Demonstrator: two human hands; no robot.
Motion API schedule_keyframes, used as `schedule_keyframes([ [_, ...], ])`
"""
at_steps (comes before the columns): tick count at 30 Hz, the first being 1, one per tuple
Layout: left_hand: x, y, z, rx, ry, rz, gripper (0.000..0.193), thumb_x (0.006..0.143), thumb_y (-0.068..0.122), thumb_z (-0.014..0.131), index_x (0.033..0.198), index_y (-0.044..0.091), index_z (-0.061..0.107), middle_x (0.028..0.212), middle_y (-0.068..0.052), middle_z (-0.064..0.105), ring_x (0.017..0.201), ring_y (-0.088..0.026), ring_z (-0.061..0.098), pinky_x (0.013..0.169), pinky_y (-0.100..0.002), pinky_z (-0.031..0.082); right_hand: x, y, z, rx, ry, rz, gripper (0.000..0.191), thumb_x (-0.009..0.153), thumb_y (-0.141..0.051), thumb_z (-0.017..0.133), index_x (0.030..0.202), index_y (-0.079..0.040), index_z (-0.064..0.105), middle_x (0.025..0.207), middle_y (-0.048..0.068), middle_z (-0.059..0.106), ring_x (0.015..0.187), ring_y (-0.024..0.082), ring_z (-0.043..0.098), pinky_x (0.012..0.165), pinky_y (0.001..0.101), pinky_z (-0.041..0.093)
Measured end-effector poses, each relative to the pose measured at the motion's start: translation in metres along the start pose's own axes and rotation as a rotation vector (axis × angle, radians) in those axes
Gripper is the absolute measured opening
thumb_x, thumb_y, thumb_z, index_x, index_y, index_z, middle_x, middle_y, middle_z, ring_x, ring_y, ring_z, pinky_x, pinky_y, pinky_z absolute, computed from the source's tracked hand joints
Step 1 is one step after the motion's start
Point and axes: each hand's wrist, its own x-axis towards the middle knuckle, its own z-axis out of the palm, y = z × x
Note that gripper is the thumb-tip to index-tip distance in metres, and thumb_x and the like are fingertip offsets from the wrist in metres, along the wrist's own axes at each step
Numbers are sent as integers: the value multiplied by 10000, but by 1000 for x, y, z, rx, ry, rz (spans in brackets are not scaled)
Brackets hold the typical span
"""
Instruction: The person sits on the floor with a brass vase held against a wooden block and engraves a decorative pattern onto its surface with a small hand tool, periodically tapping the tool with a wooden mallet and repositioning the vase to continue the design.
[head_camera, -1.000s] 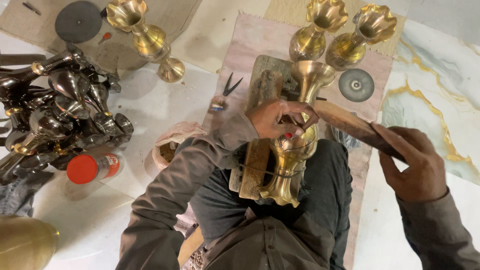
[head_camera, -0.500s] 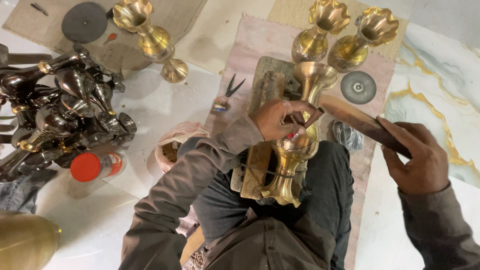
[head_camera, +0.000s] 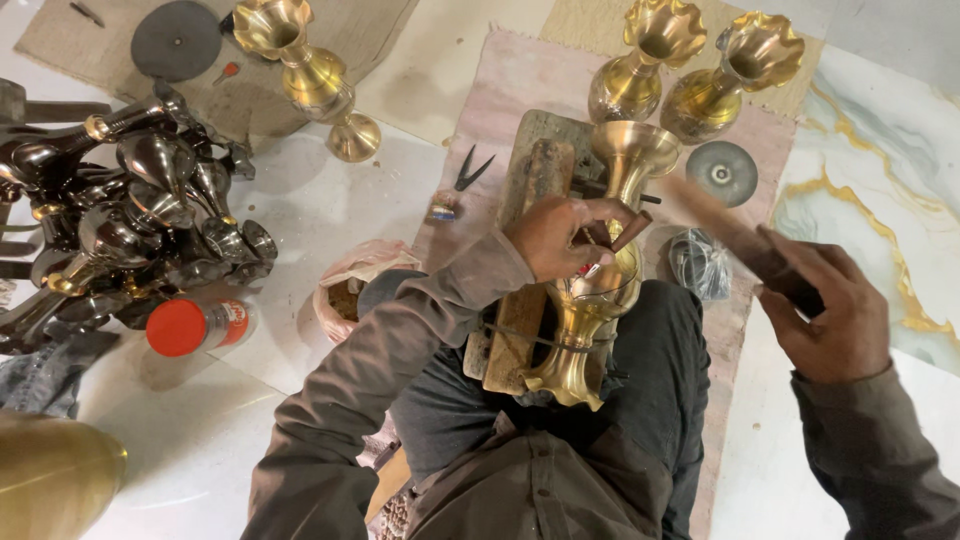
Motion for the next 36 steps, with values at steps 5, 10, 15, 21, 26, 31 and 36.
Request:
schedule_keyframes([
  [5,-1,-2,-2,123,11,17,533,846,116,827,1331,102,608,1088,-142,766,983,-221,772,852,-374,597,-1,-1,4,-1,-20,-7,605,846,27,744,1435,-81,654,1192,171,683,1004,284,717,852,372,588],
  [10,-9,5,0,1,15,2,498,883,117,786,1347,138,603,1064,-111,789,982,-231,795,850,-375,610,-4,1,6,112,125,32,597,862,11,767,1430,15,582,1189,213,658,981,327,671,823,358,562],
  [15,-14,14,-5,65,8,35,509,905,129,776,1373,152,580,1078,-96,781,964,-235,788,825,-381,606,-12,-3,4,-8,173,-98,541,933,2,780,1445,8,609,1228,210,668,1046,307,710,878,339,570],
  [21,-22,24,-2,60,-5,36,494,926,127,753,1387,190,585,1045,-73,789,960,-224,792,811,-377,615,-7,-35,-2,-355,132,-256,547,730,114,775,1256,-22,706,1057,195,711,905,378,709,796,461,584],
  [26,-26,22,0,30,9,59,456,956,125,741,1383,179,590,1059,-75,785,997,-212,797,829,-363,628,1,-57,-10,-217,140,-215,564,817,59,734,1360,-76,662,1165,166,682,1005,343,674,878,442,550],
  [31,-30,20,5,62,94,65,487,934,100,747,1387,142,574,1107,-99,770,1029,-224,778,858,-374,631,1,-58,-11,-13,137,-110,575,814,42,678,1367,-110,641,1197,178,643,1052,341,653,893,424,551],
  [36,-31,21,3,72,84,23,453,947,66,739,1371,87,582,1124,-114,757,1044,-219,783,854,-370,627,3,-57,-12,-141,136,-194,614,786,67,706,1384,-64,659,1198,198,665,1075,375,648,905,459,551],
])
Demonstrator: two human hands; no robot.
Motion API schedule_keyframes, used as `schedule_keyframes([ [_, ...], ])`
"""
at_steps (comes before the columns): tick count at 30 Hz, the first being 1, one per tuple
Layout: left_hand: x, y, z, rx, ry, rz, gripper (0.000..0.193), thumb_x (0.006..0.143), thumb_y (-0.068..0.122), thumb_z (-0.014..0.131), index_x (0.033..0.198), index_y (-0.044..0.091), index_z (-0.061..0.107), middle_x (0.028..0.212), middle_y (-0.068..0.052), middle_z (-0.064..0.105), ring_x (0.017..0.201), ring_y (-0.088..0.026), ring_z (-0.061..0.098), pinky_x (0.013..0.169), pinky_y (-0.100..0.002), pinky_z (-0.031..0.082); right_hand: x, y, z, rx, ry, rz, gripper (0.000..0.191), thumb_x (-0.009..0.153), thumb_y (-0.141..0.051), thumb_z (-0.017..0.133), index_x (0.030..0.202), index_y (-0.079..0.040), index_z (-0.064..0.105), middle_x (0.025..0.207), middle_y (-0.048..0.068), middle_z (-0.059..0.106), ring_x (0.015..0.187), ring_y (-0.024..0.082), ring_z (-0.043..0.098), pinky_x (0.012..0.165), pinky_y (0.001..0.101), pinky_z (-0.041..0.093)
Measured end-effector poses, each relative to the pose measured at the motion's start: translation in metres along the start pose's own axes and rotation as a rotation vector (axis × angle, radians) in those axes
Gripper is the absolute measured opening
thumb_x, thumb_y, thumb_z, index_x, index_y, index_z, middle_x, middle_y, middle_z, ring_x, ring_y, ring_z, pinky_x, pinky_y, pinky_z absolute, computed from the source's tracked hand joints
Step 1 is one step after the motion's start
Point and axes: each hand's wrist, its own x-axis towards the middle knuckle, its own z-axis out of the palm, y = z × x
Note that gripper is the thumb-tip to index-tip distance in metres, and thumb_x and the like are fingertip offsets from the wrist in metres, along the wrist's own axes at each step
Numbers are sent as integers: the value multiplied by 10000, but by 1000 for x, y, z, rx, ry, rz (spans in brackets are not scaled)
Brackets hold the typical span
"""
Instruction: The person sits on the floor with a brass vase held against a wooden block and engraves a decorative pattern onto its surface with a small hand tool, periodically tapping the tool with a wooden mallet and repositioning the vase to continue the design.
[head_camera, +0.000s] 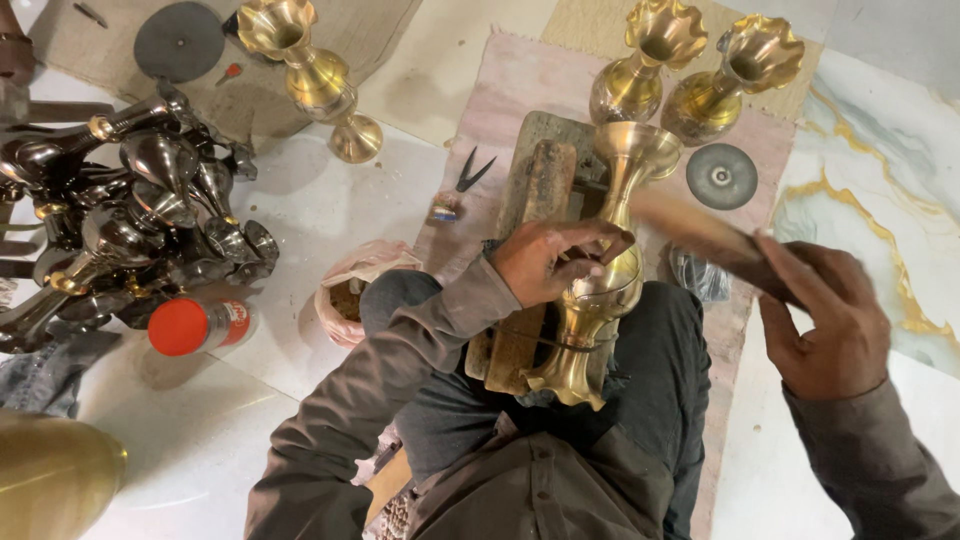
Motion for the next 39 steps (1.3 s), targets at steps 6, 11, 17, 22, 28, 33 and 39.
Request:
schedule_keyframes([
  [6,-10,-1,8,-31,49,39,389,959,4,676,1339,40,601,1194,-125,735,1026,-200,783,841,-332,661,5,-9,-9,-304,-5,-154,528,800,116,753,1304,-35,714,1121,184,702,959,374,673,851,480,565],
  [11,-17,-6,10,133,91,139,324,924,-16,722,1240,31,666,1200,-128,744,1065,-244,756,868,-363,632,5,-15,-6,-206,-2,-116,506,798,75,736,1281,-73,704,1134,146,690,986,320,676,839,443,561],
  [17,-25,3,9,38,152,197,322,935,-45,681,1235,71,661,1238,-93,737,1121,-260,753,931,-326,639,3,-11,-5,-97,45,-122,509,909,22,709,1383,-157,657,1249,88,645,1057,254,636,904,396,512],
  [22,-30,8,10,36,186,149,332,947,-33,702,1258,68,652,1184,-84,746,1086,-247,763,894,-330,643,3,-11,-8,-104,1,-139,558,834,50,682,1365,-120,678,1203,130,651,1056,326,626,922,435,505],
  [28,-32,3,15,5,236,105,354,930,-17,726,1265,68,656,1175,-103,742,1067,-251,765,870,-332,643,10,-19,-8,-101,-20,-147,552,857,55,682,1382,-115,685,1212,138,657,1067,337,612,940,449,494],
  [33,-32,-1,20,44,236,90,340,920,-27,715,1239,79,668,1189,-102,748,1079,-256,760,883,-334,643,15,-22,-11,-336,-32,-260,527,814,66,709,1302,-133,731,1116,106,673,993,326,631,869,485,502],
  [39,-35,-3,24,29,271,42,315,899,-78,717,1191,26,664,1190,-134,731,1074,-277,748,851,-339,640,19,-23,-10,-481,-113,-269,561,838,42,703,1341,-206,700,1104,79,671,984,288,637,879,451,513],
])
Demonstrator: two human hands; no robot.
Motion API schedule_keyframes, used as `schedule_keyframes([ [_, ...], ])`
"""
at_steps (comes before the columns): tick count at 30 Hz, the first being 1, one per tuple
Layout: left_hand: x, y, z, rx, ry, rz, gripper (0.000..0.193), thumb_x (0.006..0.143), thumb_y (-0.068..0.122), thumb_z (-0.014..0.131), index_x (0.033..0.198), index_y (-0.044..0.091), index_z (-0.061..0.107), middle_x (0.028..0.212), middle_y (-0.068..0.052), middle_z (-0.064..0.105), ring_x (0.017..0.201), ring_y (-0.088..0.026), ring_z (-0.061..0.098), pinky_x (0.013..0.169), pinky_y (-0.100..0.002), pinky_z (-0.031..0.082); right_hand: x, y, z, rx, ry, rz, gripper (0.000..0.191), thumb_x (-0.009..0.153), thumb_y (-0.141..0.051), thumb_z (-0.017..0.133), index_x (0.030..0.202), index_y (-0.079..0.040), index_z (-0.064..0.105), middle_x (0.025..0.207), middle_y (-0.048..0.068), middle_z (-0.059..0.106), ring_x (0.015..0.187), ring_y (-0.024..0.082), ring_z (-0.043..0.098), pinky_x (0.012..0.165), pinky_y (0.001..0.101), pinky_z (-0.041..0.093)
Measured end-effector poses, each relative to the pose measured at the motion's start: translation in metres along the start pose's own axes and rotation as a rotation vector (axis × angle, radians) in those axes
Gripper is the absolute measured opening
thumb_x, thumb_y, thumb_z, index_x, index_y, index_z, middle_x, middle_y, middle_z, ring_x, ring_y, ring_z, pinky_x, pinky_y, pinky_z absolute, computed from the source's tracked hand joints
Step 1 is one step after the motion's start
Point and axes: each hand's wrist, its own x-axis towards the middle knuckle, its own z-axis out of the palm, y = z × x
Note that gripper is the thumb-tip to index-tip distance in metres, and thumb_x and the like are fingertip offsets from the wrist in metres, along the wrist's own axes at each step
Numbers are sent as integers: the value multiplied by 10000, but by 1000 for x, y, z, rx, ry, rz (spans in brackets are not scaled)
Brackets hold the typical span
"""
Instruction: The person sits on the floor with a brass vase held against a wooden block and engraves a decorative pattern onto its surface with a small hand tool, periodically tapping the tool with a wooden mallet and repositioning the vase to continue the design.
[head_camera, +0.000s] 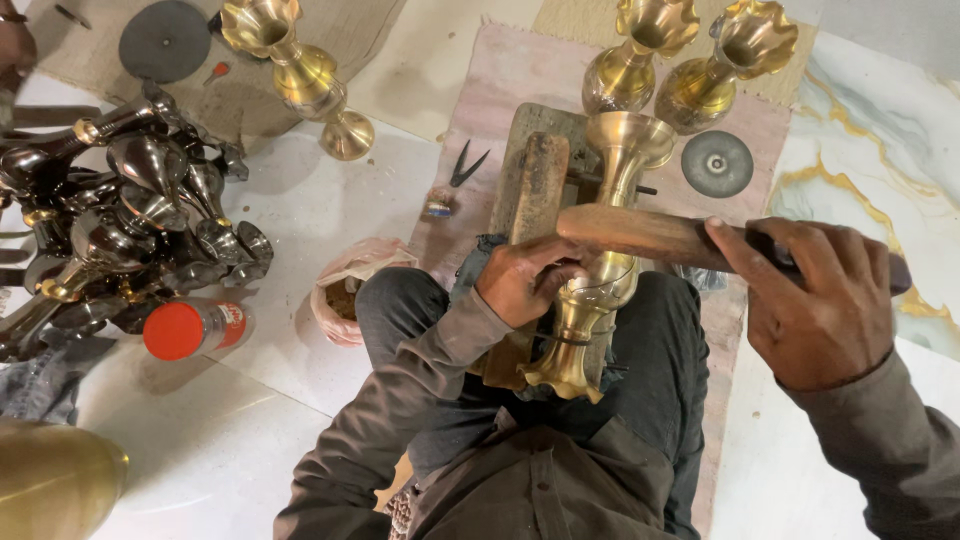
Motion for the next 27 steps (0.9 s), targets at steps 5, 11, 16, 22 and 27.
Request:
schedule_keyframes([
  [5,-3,0,3,43,40,-6,350,843,-131,726,1158,14,684,1175,-157,750,1079,-281,759,849,-330,643,-2,7,6,162,-1,32,558,884,-53,687,1413,-221,634,1161,98,642,1000,263,605,882,423,508],
  [11,-5,-3,7,-40,106,34,483,843,-144,662,1308,-40,587,1207,-164,720,1125,-277,749,914,-330,657,-4,17,18,154,1,-26,583,885,-34,672,1437,-219,639,1165,112,649,1007,286,598,920,463,498],
  [16,-8,2,9,-45,128,-19,428,896,-86,728,1299,-13,606,1182,-145,739,1075,-252,766,852,-318,656,-1,17,15,212,2,20,583,902,-27,671,1454,-213,637,1202,117,649,1030,290,598,936,455,494],
  [22,-7,7,10,-45,159,-43,390,924,-73,723,1292,-21,607,1184,-167,737,1070,-245,769,828,-311,668,10,4,-2,203,47,-1,600,829,18,670,1393,-187,650,1157,124,634,1004,328,607,876,477,498],
  [27,-10,11,13,-103,211,-102,358,923,-96,682,1272,-44,617,1163,-179,741,1067,-239,773,831,-314,677,17,2,-8,-61,-21,-83,635,799,26,705,1381,-224,678,1131,71,652,983,283,603,876,459,487],
])
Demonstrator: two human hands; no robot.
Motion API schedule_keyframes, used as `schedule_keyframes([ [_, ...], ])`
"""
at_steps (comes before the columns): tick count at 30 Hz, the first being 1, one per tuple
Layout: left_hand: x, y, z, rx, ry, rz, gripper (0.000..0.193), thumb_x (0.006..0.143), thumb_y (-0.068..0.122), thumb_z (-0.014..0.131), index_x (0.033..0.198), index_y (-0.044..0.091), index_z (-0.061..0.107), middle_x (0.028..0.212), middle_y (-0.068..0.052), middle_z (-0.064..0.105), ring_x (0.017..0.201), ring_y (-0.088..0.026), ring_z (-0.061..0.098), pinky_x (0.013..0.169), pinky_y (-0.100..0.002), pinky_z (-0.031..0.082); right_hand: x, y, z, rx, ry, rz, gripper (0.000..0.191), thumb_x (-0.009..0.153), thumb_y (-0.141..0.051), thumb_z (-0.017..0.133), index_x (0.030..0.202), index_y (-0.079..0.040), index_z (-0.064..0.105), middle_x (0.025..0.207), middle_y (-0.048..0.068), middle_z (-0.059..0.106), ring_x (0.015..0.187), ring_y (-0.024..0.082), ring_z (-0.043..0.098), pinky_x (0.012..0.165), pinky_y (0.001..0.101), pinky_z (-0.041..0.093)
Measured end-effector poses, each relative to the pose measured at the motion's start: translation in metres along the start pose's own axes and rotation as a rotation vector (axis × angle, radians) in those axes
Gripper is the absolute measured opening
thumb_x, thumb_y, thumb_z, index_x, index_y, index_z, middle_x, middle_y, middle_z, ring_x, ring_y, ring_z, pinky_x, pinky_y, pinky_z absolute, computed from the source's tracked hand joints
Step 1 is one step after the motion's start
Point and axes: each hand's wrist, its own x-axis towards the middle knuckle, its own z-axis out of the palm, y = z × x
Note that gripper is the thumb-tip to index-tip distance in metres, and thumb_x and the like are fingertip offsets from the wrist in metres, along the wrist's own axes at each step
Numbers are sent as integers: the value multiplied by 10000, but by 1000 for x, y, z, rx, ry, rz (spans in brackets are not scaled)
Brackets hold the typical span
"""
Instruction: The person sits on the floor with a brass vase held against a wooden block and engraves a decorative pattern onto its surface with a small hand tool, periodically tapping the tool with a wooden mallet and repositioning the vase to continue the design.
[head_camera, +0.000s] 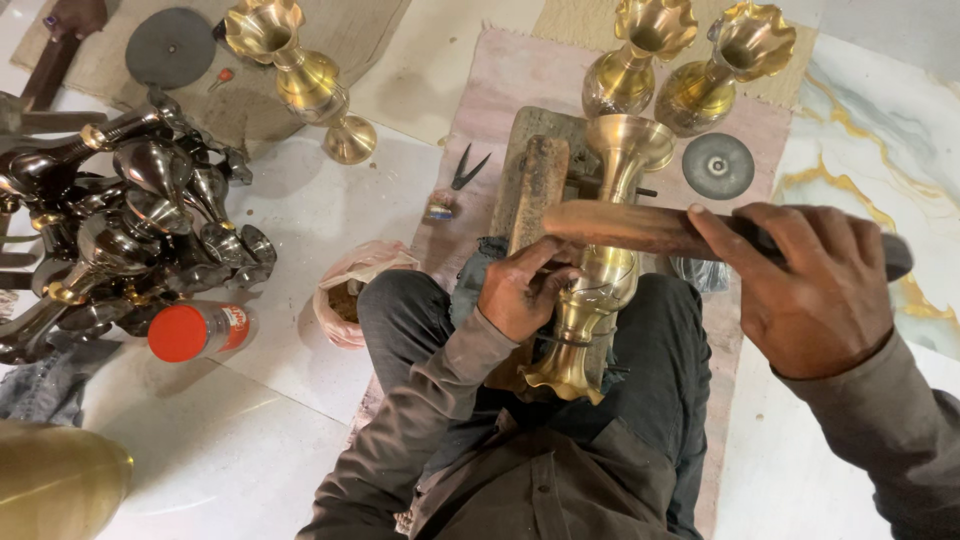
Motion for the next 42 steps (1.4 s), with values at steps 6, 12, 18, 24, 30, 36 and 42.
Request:
schedule_keyframes([
  [6,-6,5,6,19,50,-134,267,942,-53,732,1196,-21,654,1086,-155,766,974,-202,802,761,-294,680,-3,0,3,3,9,-16,625,781,-8,671,1365,-228,700,1126,75,655,994,277,604,868,449,490],
  [12,-5,12,6,20,99,-77,389,922,-58,708,1295,-31,604,1091,-167,745,979,-207,774,777,-302,673,-11,-4,7,95,57,24,592,855,41,665,1389,-212,699,1152,78,645,1007,282,603,890,446,483],
  [18,16,10,-4,-3,158,-3,293,995,-27,716,1273,29,643,1042,-107,774,881,-148,779,735,-258,661,-50,-8,39,421,146,293,578,843,42,680,1406,-85,639,1171,137,641,1019,364,622,892,475,503],
  [24,61,-7,-14,-61,-174,-2,494,945,77,774,1404,34,595,1171,-122,748,993,-184,757,825,-299,658,-107,-37,105,838,-10,626,647,797,13,708,1430,-103,634,1174,146,654,997,292,695,830,382,585],
  [30,103,-23,17,-61,-597,-60,621,885,108,801,1445,91,534,1205,-122,739,1009,-210,766,909,-364,649,-142,-71,142,928,48,758,640,808,-48,770,1429,-113,628,1142,123,669,980,238,684,840,361,564],
  [36,126,-21,39,56,-807,-2,591,849,103,805,1396,173,592,1110,-63,787,988,-183,787,927,-400,625,-147,-72,147,899,47,787,657,793,-47,767,1431,-121,630,1131,123,669,984,242,678,853,374,557],
  [42,135,-13,47,208,-918,-7,629,813,115,829,1390,196,589,1026,-41,803,974,-216,775,912,-390,599,-144,-66,150,953,-32,796,666,789,-92,784,1432,-168,628,1092,112,682,945,246,694,816,370,560],
])
